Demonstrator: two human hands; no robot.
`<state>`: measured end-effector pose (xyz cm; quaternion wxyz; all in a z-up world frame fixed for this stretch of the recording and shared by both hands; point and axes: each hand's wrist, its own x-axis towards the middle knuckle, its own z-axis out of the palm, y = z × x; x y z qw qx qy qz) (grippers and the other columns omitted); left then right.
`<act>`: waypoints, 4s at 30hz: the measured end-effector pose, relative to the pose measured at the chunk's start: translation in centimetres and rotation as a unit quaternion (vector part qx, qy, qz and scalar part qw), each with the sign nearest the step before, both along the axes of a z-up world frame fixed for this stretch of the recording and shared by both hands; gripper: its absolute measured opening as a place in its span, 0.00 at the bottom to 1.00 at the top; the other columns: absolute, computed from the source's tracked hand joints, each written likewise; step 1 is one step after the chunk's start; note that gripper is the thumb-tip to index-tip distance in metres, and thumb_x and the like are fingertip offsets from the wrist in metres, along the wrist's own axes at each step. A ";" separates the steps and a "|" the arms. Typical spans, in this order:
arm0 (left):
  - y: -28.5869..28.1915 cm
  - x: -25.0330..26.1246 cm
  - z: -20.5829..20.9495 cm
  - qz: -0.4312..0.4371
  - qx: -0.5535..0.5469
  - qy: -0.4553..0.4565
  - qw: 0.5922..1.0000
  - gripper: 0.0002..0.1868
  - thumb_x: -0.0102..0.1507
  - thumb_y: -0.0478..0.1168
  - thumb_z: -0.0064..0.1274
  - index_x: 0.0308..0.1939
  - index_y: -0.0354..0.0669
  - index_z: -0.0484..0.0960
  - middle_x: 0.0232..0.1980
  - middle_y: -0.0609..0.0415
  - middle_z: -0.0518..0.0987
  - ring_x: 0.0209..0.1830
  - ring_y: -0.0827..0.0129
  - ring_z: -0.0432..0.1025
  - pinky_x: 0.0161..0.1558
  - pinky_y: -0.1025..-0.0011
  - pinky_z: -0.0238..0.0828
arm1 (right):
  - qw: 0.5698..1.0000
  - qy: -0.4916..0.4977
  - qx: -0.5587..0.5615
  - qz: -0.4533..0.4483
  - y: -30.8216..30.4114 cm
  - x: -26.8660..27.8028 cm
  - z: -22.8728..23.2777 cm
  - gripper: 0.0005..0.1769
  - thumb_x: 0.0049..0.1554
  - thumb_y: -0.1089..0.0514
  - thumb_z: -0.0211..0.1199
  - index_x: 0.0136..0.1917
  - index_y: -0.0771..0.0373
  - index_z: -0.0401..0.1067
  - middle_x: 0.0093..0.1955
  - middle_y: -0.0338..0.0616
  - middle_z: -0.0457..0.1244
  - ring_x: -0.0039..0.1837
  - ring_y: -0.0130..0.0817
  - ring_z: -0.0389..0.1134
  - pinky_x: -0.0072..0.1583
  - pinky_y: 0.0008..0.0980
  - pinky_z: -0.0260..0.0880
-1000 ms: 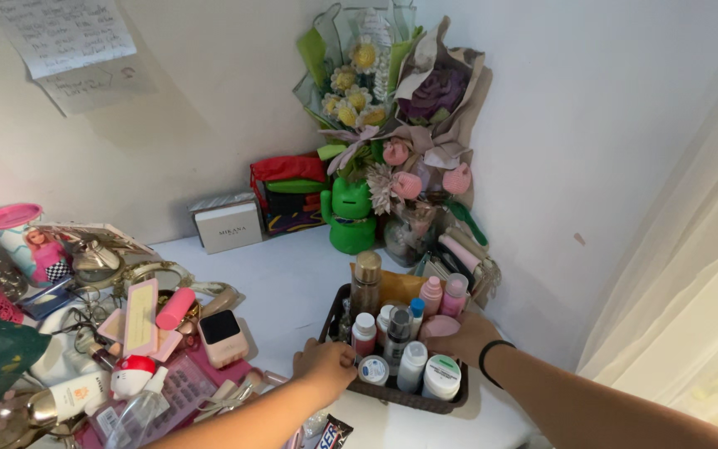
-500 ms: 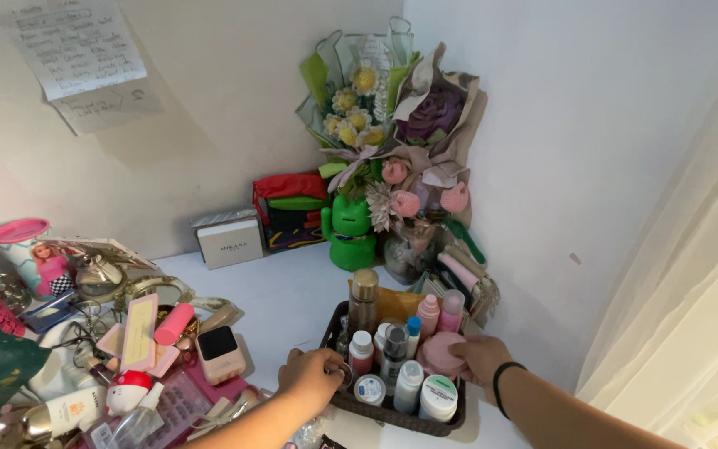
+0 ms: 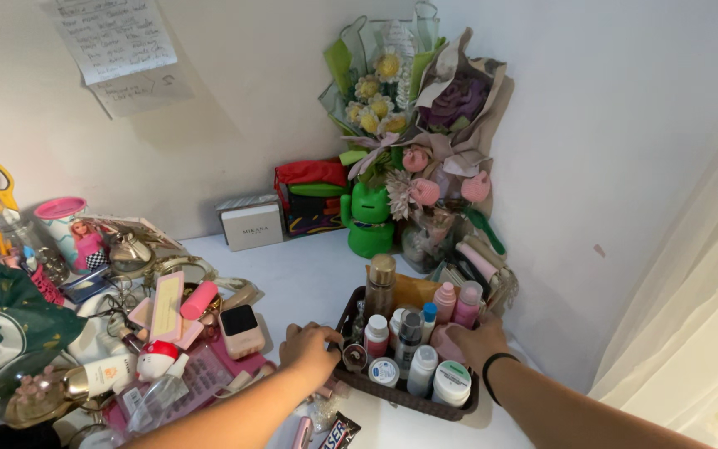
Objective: The person organizes various cosmetic items on a cluttered white table. They pick up bottles, jars, and compacts from the table surface and place them into a black rectangular tray, arranging them to fit.
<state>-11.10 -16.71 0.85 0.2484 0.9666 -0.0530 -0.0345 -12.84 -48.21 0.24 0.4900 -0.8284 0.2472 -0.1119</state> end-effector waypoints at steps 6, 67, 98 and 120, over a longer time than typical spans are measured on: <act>0.3 -0.2 0.7 -0.037 0.031 -0.057 0.997 0.18 0.55 0.41 0.61 0.50 0.59 0.86 0.61 0.62 0.72 0.66 0.62 0.59 0.64 0.61 0.59 | 1.000 -0.002 0.017 0.008 0.0 -0.2 -0.3 0.40 0.44 0.56 0.70 0.68 0.69 0.66 0.57 0.60 0.70 0.56 0.47 0.75 0.54 0.41 0.77; 3.6 3.4 4.3 -0.080 -0.226 -0.306 0.921 0.47 0.58 0.37 0.62 0.75 0.31 0.52 0.61 0.33 0.69 0.63 0.42 0.64 0.63 0.55 0.64 | 0.917 -0.111 -0.019 0.382 19.0 8.1 10.3 0.26 0.44 0.58 0.76 0.55 0.64 0.75 0.50 0.46 0.73 0.49 0.32 0.74 0.50 0.33 0.78; -0.1 1.1 -4.6 0.256 -0.186 -0.146 0.937 0.42 0.49 0.34 0.64 0.65 0.41 0.61 0.63 0.41 0.64 0.61 0.44 0.62 0.63 0.52 0.59 | 0.716 0.162 -0.325 0.597 8.2 13.9 4.2 0.28 0.39 0.53 0.79 0.54 0.54 0.77 0.50 0.40 0.72 0.54 0.36 0.74 0.54 0.35 0.73; -4.4 4.0 1.5 -0.300 -0.177 -0.135 0.928 0.25 0.50 0.38 0.66 0.51 0.40 0.81 0.54 0.46 0.79 0.57 0.50 0.72 0.57 0.59 0.68 | 0.895 -0.041 -0.247 0.369 5.1 8.5 11.5 0.24 0.43 0.59 0.74 0.54 0.61 0.78 0.51 0.46 0.72 0.53 0.35 0.74 0.57 0.33 0.73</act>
